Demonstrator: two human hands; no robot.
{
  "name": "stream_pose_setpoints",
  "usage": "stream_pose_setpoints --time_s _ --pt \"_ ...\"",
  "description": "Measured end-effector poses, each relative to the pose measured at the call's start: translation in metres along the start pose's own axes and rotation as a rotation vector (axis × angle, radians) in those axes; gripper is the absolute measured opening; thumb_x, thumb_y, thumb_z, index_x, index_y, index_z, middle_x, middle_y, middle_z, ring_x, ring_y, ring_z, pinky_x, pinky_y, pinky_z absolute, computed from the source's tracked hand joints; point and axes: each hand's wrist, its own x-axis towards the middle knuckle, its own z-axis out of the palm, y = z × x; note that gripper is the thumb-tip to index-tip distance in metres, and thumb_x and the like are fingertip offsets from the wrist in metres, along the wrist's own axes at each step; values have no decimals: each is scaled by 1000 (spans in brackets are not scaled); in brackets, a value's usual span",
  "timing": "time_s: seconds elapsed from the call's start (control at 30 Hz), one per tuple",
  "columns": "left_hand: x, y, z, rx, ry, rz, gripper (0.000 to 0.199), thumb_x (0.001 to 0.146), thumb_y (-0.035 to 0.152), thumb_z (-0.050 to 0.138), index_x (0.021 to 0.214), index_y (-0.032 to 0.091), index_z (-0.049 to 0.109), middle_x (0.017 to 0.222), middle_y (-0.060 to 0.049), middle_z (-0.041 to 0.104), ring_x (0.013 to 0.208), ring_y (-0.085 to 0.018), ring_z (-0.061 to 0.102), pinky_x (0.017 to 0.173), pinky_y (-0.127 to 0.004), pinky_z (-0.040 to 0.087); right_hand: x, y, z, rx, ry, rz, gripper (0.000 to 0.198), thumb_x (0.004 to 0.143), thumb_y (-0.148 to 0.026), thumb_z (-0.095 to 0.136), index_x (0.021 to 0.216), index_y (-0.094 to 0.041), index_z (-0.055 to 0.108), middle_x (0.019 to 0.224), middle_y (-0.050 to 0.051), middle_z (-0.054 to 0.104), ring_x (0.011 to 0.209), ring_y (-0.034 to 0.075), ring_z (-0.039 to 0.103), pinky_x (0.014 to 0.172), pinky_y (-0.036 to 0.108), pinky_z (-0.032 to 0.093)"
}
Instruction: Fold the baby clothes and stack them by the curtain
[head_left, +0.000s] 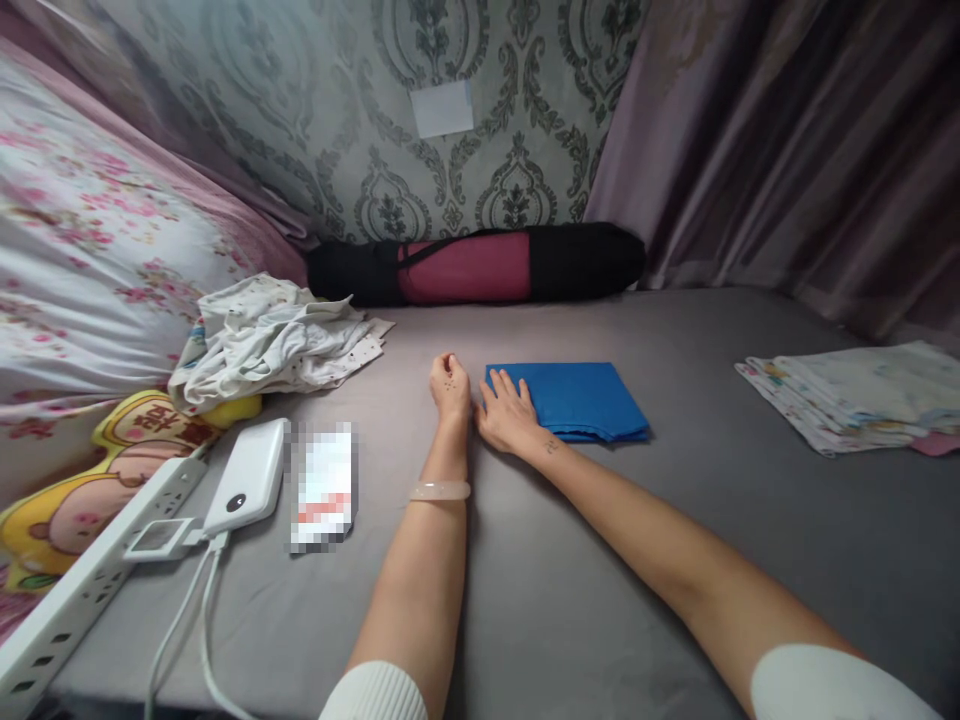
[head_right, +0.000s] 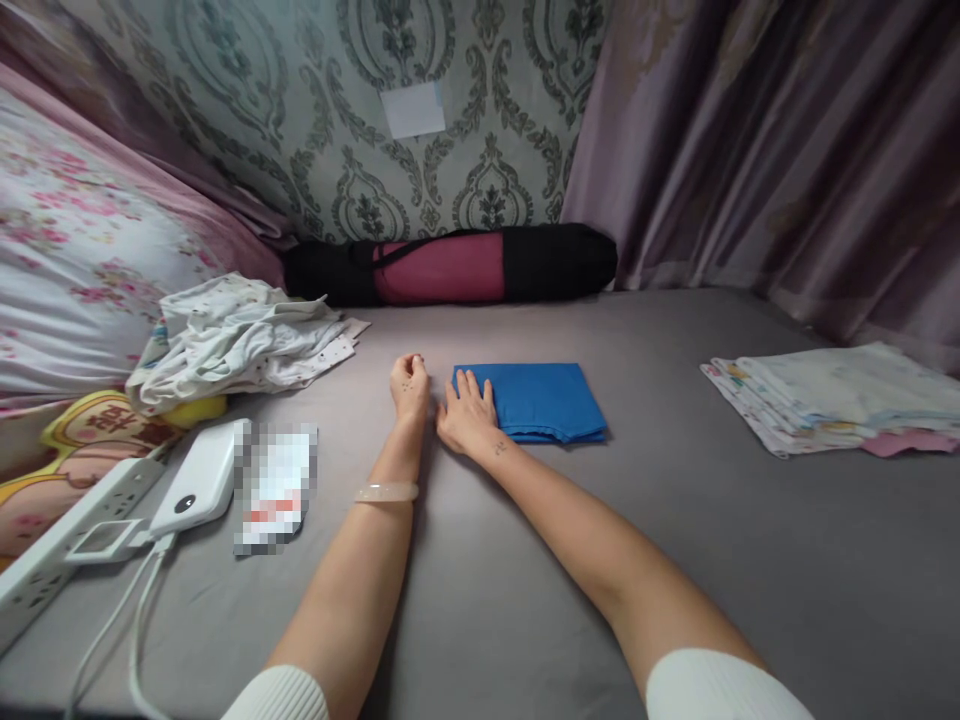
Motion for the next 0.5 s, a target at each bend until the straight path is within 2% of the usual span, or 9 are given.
stream_pose_setpoints --time_s 0.2,0.33,0.5 --pt "-2 1 1 3 -20 14 25 87 25 43 97 16 63 99 -12 69 95 -20 64 88 -31 48 3 5 -8 60 -50 -14 55 97 -34 26 145 -12 40 157 15 22 146 28 14 116 53 11" --pt "-3 2 3 9 -46 24 26 87 23 42 100 15 63 101 -12 69 96 -21 64 89 -33 48 11 17 -12 47 14 33 56 98 -38 24 146 -12 37 157 16 25 145 28 15 116 53 10" --pt "-5 2 5 17 -60 45 26 87 22 43 101 15 63 104 -13 69 99 -21 64 91 -32 47 16 27 -5 24 44 54 57 99 -42 25 147 -15 36 156 15 27 145 28 18 115 52 12"
